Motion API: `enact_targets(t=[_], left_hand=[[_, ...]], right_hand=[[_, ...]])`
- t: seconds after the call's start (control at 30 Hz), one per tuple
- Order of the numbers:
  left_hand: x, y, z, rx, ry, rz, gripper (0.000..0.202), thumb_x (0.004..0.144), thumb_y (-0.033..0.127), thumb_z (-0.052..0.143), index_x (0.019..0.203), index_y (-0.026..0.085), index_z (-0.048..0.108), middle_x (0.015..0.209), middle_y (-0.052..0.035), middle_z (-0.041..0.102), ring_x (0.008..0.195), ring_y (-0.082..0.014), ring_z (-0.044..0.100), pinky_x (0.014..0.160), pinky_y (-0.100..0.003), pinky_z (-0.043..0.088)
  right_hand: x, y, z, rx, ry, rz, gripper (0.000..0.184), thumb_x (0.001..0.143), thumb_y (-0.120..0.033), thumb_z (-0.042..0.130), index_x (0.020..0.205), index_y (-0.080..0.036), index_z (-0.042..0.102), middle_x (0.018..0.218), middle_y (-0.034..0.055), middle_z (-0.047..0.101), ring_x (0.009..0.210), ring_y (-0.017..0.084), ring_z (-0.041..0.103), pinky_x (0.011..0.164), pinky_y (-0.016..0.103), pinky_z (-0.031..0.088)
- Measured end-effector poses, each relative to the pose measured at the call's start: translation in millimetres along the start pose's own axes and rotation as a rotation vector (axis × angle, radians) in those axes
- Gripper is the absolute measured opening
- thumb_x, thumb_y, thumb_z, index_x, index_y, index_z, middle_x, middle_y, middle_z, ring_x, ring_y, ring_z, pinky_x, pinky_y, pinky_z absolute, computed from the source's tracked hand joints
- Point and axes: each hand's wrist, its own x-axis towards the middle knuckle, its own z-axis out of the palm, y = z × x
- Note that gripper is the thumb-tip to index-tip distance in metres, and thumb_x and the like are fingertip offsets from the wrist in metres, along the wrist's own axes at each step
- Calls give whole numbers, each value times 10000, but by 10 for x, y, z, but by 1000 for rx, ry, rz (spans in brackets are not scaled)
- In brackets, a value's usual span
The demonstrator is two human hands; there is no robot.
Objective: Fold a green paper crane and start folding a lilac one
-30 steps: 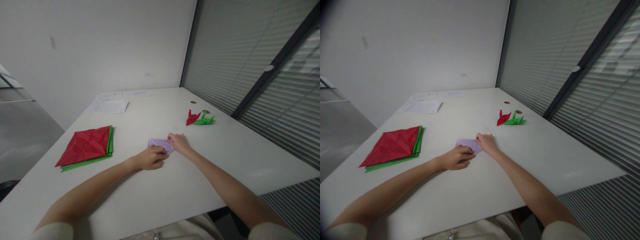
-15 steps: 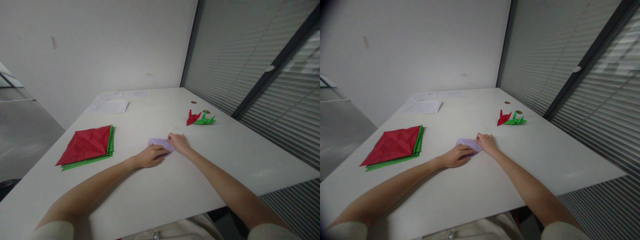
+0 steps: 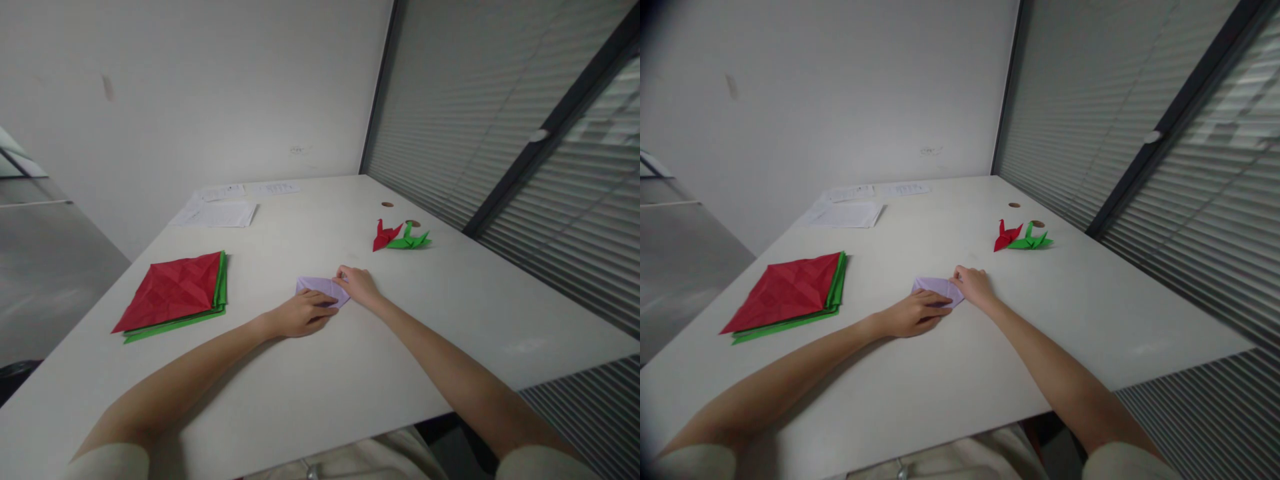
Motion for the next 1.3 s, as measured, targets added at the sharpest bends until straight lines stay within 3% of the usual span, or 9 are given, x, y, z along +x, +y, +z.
enact_targets(t=[0.87, 1.3], left_hand=[[13, 5, -10, -1, -15, 3, 345, 941, 235, 424, 1246, 216, 586, 1308, -105, 572, 1189, -231, 522, 1028, -395, 362], [14, 17, -8, 21, -43, -33, 328, 923, 232, 417, 1191, 205, 604, 1409, -126, 480, 1280, -247, 467, 1049, -409, 337]], right_hand=[[11, 0, 59, -46, 9, 24, 211, 893, -429, 554, 906, -232, 630, 869, 35, 726, 819, 201, 657, 730, 294, 380], [-14, -54, 9, -54, -4, 47, 205, 899, -420, 542, 899, -231, 623, 871, 37, 729, 843, 201, 649, 757, 301, 361]])
